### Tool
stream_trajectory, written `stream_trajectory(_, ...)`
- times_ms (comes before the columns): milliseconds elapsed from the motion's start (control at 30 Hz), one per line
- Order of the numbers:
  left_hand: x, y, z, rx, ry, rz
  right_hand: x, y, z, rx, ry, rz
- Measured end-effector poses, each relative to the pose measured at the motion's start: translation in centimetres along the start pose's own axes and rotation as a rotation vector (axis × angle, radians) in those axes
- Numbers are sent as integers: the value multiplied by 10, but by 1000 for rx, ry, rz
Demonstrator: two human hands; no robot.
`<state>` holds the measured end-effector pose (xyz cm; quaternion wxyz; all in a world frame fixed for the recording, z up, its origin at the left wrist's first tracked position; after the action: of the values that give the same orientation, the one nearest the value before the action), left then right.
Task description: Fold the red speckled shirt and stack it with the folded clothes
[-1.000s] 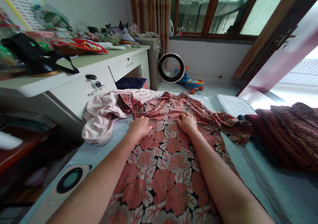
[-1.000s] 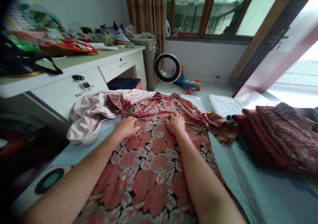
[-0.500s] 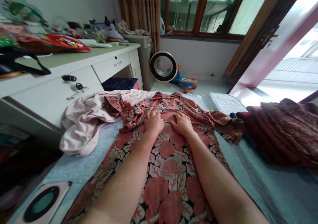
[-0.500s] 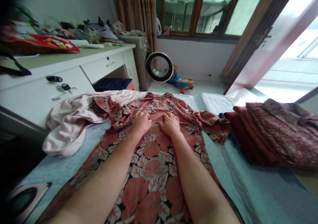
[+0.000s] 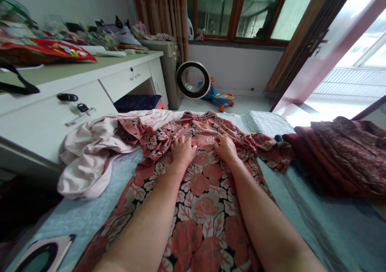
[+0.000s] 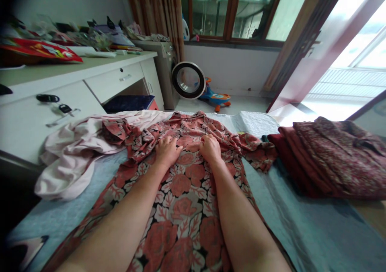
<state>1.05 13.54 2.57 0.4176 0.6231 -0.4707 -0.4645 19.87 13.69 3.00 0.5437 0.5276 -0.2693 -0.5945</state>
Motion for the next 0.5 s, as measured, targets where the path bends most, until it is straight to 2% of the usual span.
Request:
stream_trajectory(100, 2, 1, -22, 71, -203, -18, 1, -6, -2, 4, -15, 59)
stream_trajectory(200, 9, -9, -41, 161, -378, 67, 4, -3, -7, 35, -55, 44)
stream_trajectory(267, 12, -14, -46, 183, -411, 107, 6, 0, -12, 51, -92, 35)
stream_trajectory(500, 22, -16, -48, 84, -387, 121, 8, -2, -34, 57, -182, 81)
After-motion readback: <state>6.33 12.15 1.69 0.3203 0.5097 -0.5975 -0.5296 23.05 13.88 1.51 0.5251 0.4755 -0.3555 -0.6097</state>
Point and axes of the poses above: each hand's wrist, its own x-axis away from the middle knuckle, its own y-axis out of the back of the hand, z = x × y, the point moved 10 cm from there along -x, towards the middle knuckle, and after that the axes turned 12 degrees about y, right-handed, at the moved point
